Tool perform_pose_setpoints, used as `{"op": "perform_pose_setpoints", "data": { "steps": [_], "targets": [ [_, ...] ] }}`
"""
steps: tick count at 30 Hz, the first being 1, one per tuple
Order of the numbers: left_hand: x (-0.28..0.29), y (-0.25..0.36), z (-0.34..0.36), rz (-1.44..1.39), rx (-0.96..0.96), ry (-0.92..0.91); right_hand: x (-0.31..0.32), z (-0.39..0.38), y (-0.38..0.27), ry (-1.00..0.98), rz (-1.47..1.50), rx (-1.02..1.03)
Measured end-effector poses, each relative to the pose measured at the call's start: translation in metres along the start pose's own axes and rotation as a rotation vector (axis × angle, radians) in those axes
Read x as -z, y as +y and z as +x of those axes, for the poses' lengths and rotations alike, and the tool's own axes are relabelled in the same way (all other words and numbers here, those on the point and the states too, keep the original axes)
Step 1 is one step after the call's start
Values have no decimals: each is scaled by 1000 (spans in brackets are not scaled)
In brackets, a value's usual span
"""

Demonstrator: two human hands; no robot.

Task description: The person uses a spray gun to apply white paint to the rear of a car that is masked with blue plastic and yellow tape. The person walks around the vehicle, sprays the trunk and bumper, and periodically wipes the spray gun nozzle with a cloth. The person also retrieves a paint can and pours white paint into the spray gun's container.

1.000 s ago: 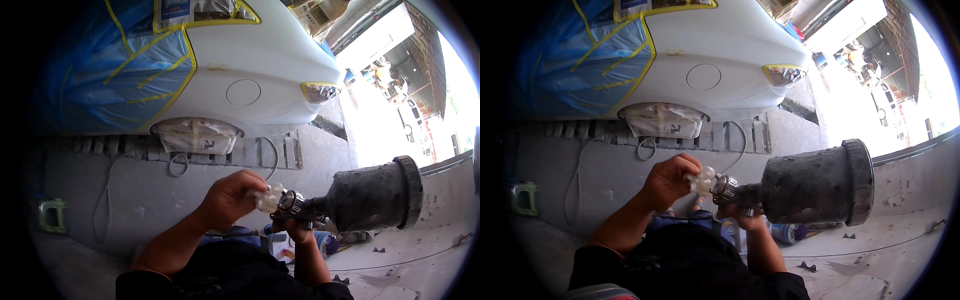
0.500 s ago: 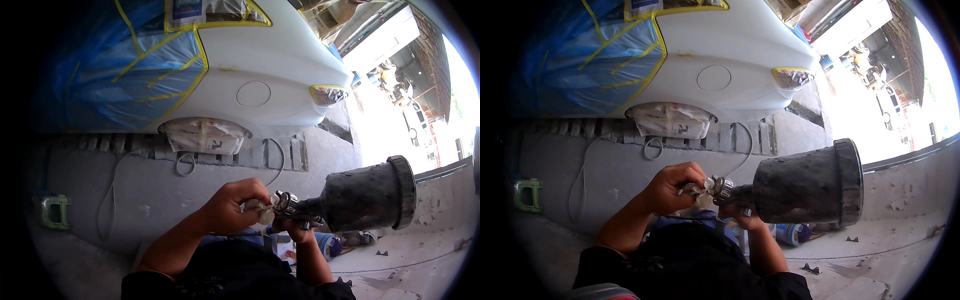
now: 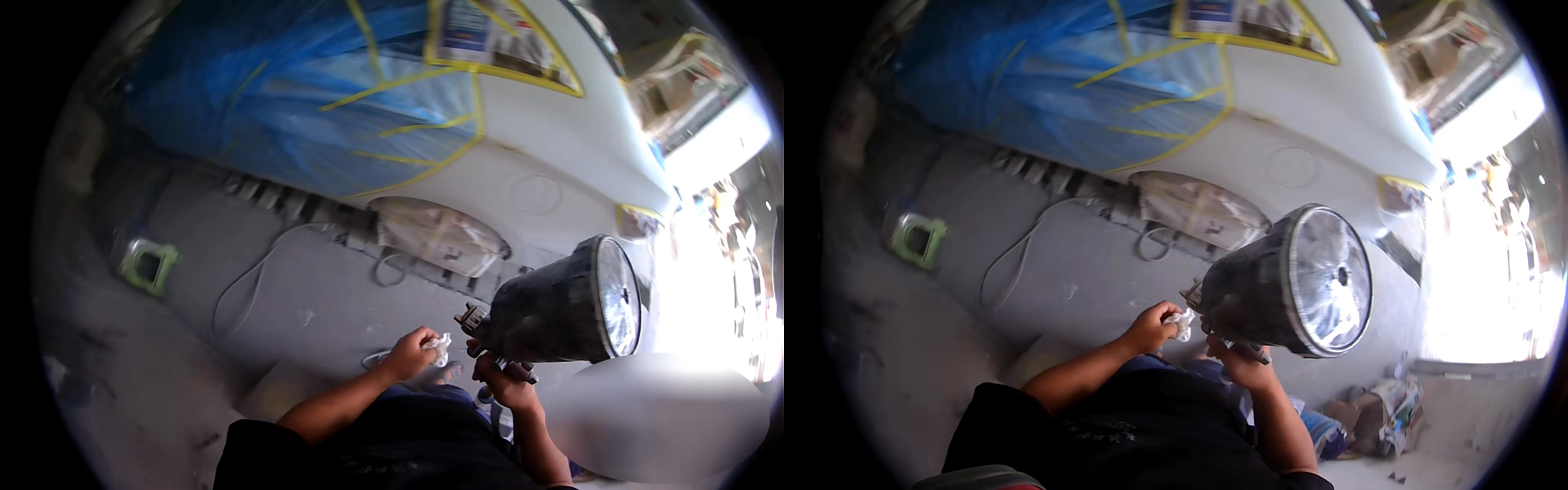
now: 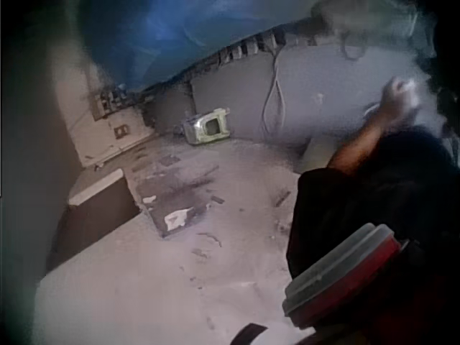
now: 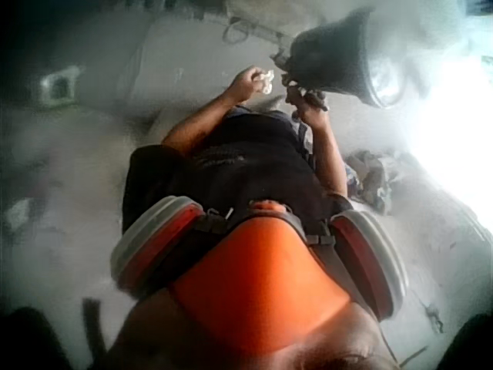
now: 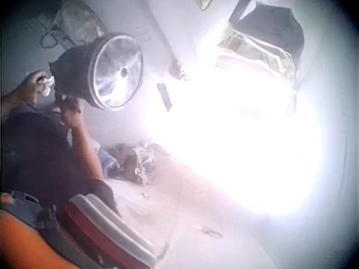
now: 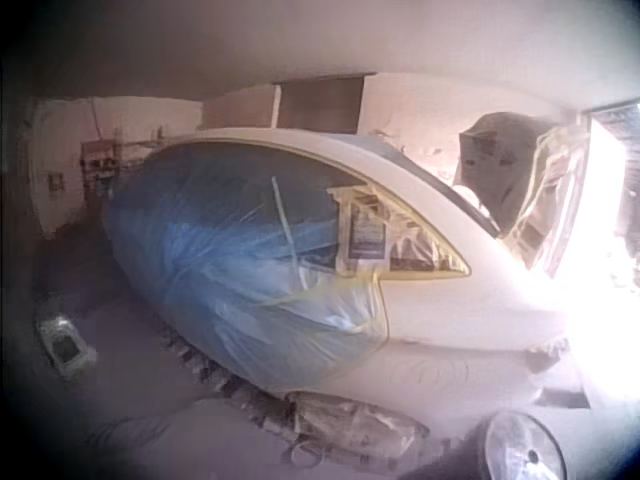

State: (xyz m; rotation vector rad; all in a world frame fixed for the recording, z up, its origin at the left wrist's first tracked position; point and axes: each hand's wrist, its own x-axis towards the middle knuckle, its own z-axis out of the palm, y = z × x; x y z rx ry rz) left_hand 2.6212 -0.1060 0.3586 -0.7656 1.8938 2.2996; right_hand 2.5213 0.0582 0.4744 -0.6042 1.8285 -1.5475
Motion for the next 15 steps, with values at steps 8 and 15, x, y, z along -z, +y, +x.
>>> {"op": "perform_pose_setpoints", "data": {
  "steps": [8,15],
  "targets": [
    [51,-38,-50,-57,88,228,-66,35,15,-359,-222,-51],
    [52,-50,-70,-145,126,391,-83,48,17,-396,-214,-74]
  ]
}}
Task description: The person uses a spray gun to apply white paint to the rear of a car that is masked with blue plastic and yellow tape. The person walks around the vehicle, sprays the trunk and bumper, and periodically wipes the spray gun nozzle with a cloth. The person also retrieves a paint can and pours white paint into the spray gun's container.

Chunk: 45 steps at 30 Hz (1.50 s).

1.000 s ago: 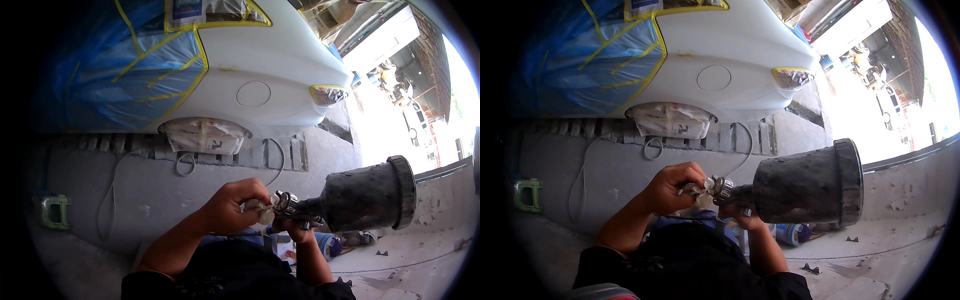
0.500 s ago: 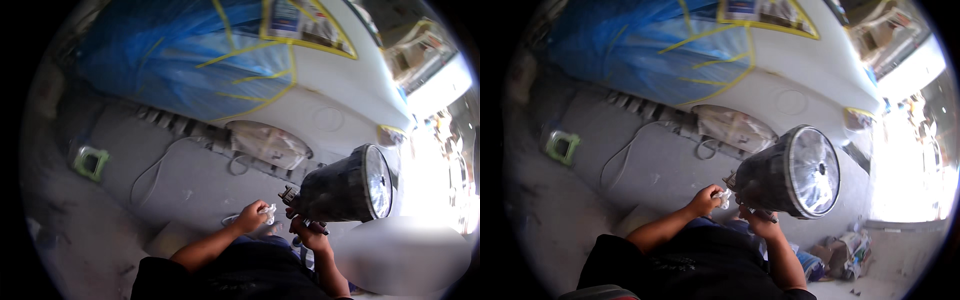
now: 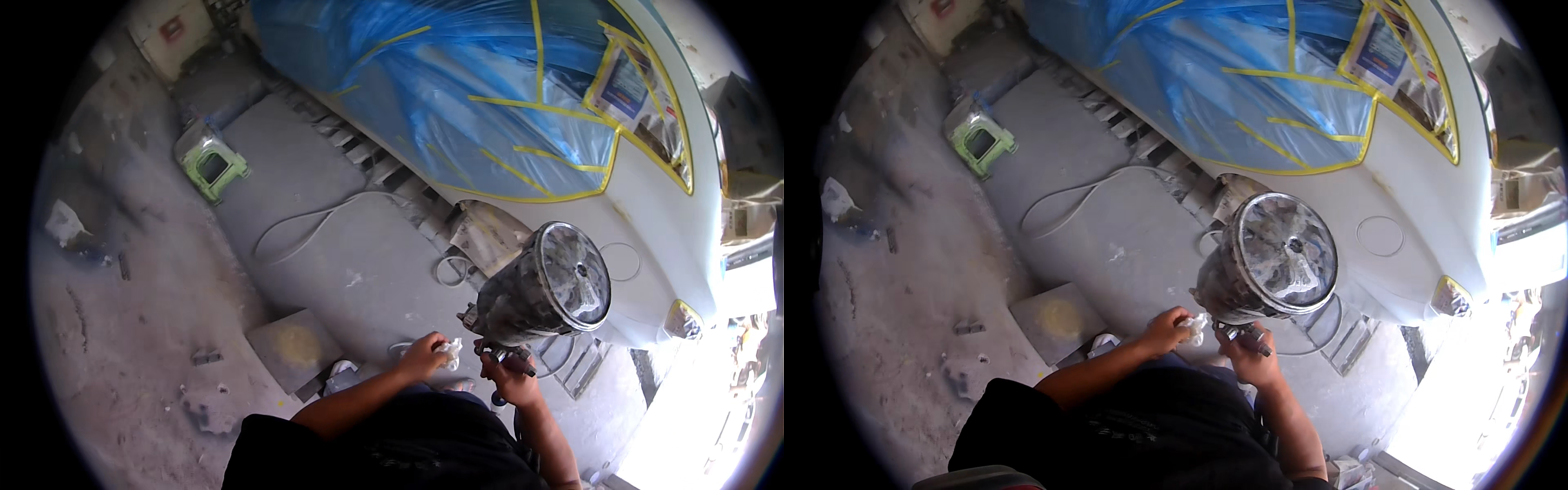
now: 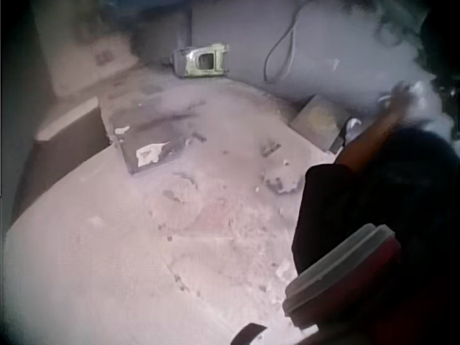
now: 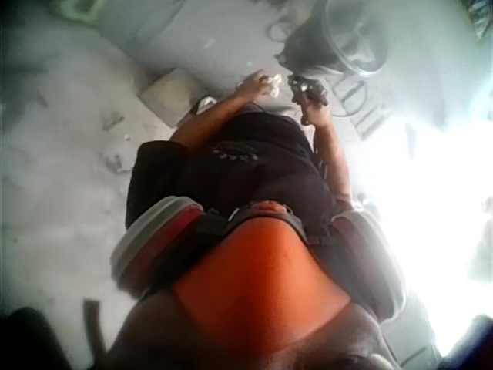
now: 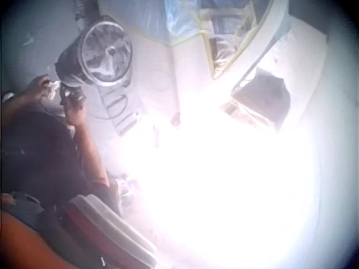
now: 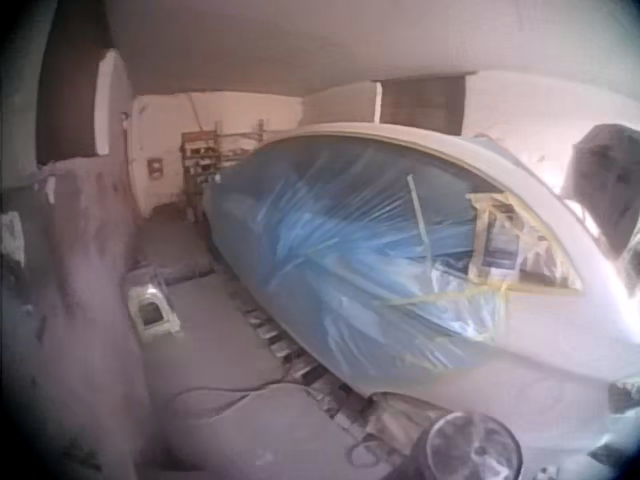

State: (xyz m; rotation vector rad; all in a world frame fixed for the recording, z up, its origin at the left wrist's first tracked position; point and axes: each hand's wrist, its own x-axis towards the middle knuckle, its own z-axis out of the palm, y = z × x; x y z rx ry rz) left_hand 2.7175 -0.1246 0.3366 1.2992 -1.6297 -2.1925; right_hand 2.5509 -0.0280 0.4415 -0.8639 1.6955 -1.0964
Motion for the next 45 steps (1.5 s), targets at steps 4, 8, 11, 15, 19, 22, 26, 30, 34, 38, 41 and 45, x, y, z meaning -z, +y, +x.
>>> {"op": "perform_pose_setpoints", "data": {
  "steps": [4,8,11,15,19,22,26,30,34,38,41,45],
  "targets": [
    [10,-6,16,-161,-150,36,9,-7,1,46,53,-66],
    [-4,44,35,-297,-246,-1,41,-31,22,170,-25,84],
    [-34,86,57,-294,-399,-61,69,-54,35,209,-213,167],
    [-82,143,70,-243,-564,-198,101,-72,57,283,-266,461],
    [-121,174,87,-197,-633,-286,119,-93,56,393,100,226],
    [-146,191,98,-226,-640,-338,126,-105,47,499,312,106],
    [-174,207,109,-268,-632,-455,140,-124,53,538,321,70],
    [-197,220,123,-335,-602,-578,138,-135,89,597,235,201],
    [-201,228,147,-340,-541,-673,127,-124,85,684,223,175],
    [-182,217,185,-260,-429,-695,103,-96,60,838,332,22],
    [-150,171,227,-53,-289,-632,92,-65,44,940,202,-143],
    [-97,119,248,269,-121,-556,85,-25,35,1005,222,-90]
  ]
}}
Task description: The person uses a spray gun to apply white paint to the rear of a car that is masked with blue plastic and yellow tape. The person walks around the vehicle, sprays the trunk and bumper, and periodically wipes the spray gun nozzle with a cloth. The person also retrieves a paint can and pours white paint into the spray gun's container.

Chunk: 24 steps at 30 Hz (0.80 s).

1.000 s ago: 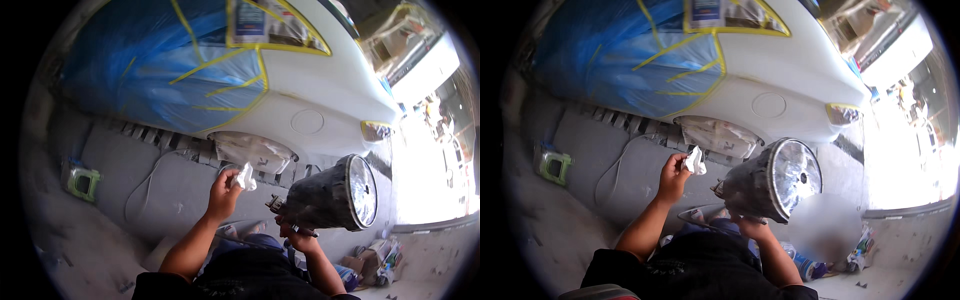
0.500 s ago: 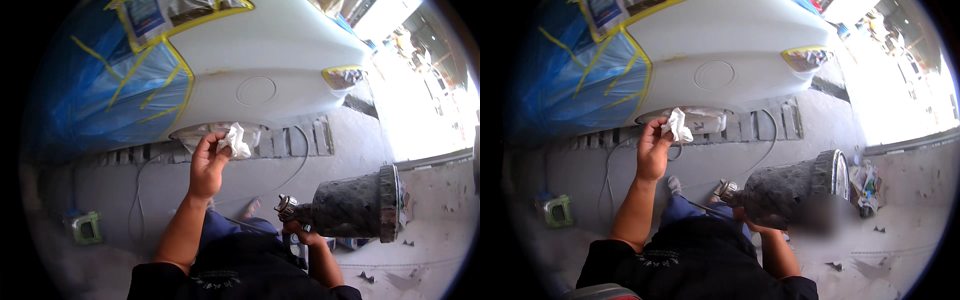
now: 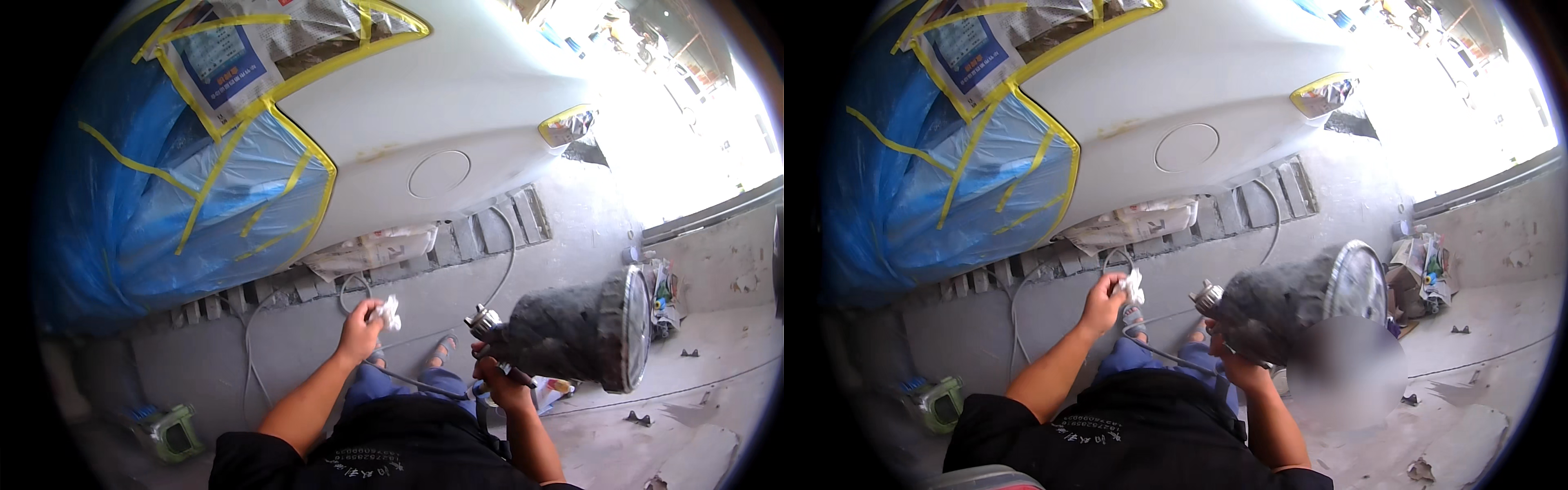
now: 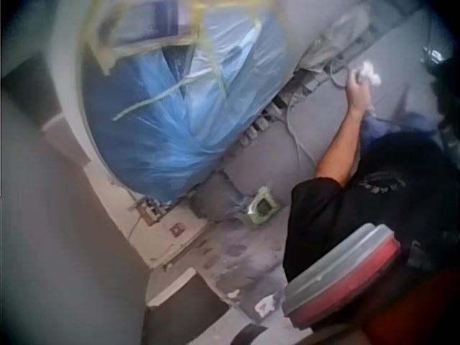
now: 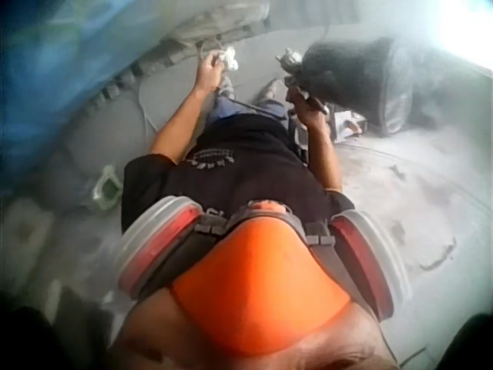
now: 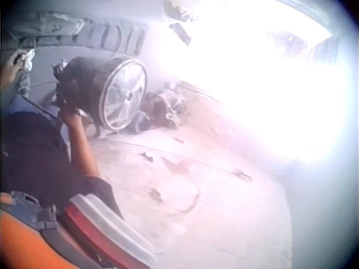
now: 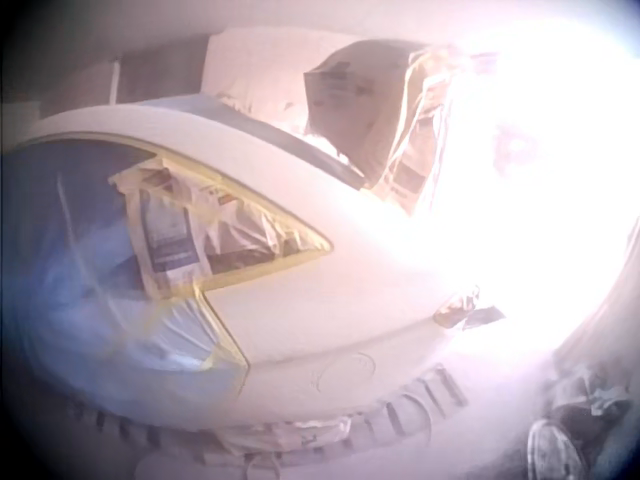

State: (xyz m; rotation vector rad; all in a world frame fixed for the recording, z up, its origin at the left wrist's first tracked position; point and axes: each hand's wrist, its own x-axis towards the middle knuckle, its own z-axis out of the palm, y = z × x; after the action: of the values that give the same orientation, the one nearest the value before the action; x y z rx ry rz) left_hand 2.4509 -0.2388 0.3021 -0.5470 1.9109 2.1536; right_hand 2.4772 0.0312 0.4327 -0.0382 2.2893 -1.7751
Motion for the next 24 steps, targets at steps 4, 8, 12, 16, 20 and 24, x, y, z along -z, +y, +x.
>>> {"op": "perform_pose_setpoints", "data": {
  "steps": [4,8,12,16,20,24],
  "targets": [
    [47,-54,-22,24,114,33,-35,24,-18,-69,-40,-253],
    [44,7,-27,-419,294,115,-43,33,-25,-128,181,-251],
    [41,68,4,-700,13,35,-26,33,-10,-281,37,178],
    [31,122,7,-837,-66,-63,-35,20,-26,-213,85,-195],
    [20,138,10,-931,-81,-102,-29,15,-6,-288,-292,135],
    [17,140,11,-972,-115,-126,-28,12,0,-265,-259,119]
  ]
}}
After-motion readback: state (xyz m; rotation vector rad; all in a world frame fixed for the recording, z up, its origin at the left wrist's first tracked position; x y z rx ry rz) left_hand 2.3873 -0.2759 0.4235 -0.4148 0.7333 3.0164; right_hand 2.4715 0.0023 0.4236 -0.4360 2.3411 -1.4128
